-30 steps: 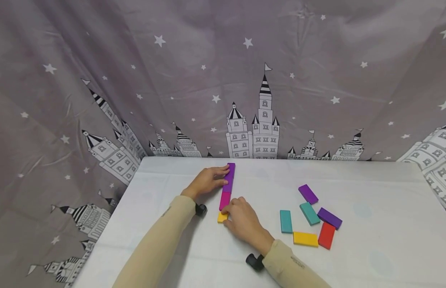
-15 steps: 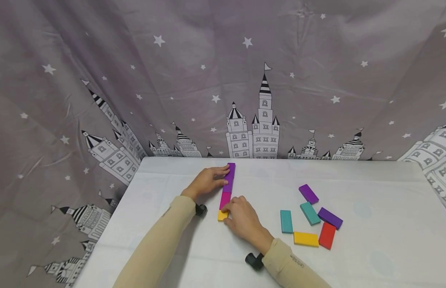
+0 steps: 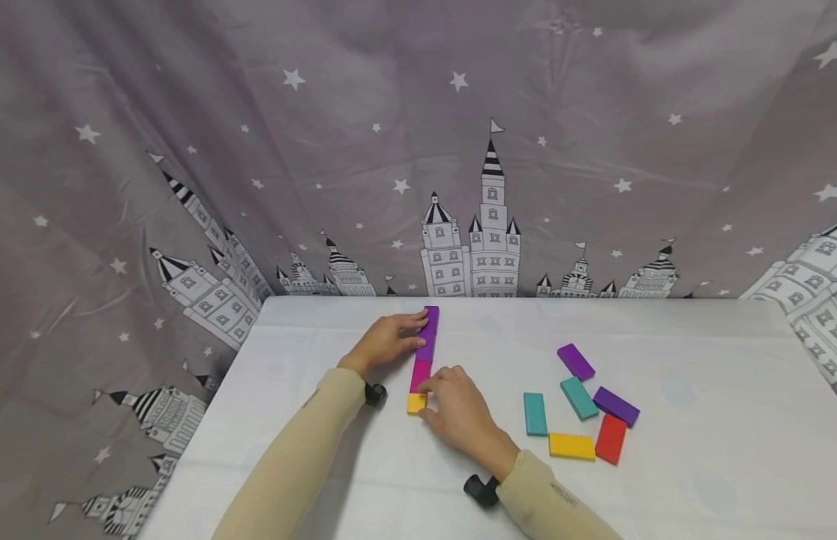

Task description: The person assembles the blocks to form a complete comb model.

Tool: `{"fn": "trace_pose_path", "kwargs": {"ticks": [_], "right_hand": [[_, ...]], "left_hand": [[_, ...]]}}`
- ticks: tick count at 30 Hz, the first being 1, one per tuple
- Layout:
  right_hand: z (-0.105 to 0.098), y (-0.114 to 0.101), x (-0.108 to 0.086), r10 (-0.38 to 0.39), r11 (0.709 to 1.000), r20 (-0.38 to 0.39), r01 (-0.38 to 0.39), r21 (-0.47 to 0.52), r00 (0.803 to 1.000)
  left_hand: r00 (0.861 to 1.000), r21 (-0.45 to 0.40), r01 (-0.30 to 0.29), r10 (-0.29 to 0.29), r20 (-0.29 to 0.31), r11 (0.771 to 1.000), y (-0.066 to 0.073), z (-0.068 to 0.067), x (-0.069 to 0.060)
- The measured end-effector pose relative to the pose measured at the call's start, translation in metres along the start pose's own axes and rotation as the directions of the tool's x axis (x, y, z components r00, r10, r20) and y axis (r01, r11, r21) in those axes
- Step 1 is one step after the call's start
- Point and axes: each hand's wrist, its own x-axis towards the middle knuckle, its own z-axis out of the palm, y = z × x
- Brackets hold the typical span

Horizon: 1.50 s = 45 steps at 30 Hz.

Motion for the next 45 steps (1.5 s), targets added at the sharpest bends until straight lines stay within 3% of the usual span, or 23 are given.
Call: {"fn": "trace_pose_path", "kwargs": {"ticks": [5,12,22,36,45], "right_hand": [[-0.026,0.002,-0.011,0.094,0.992,0.002,-0.094,0.088,0.996],[-0.058,0.026,-0.026,0.106,0.989,-0.035,-0.102,0.103,0.994],[-0.088,0.063,-0.052,0.128,0.982,-0.06,-0.118,0.145,0.99],[-0.103,0.096,-0.081,0.179,0.978,-0.068,-0.17,0.121,0.981],[-0.106,0.107,-0.088,0.201,0.97,0.003,-0.199,0.142,0.98]], "left_hand": [[1.0,-0.01,0.009,-0.009,0.0,1.0,0.0,-0.001,-0.001],[1.0,-0.02,0.014,-0.014,0.003,1.0,-0.001,-0.001,-0.002],[1.0,-0.022,0.019,-0.018,0.008,1.0,-0.002,0.0,-0.003],[1.0,-0.018,0.03,-0.03,0.007,0.999,-0.005,0.004,0.0],[1.0,-0.007,0.024,-0.024,0.019,1.0,-0.002,0.002,-0.001]]}}
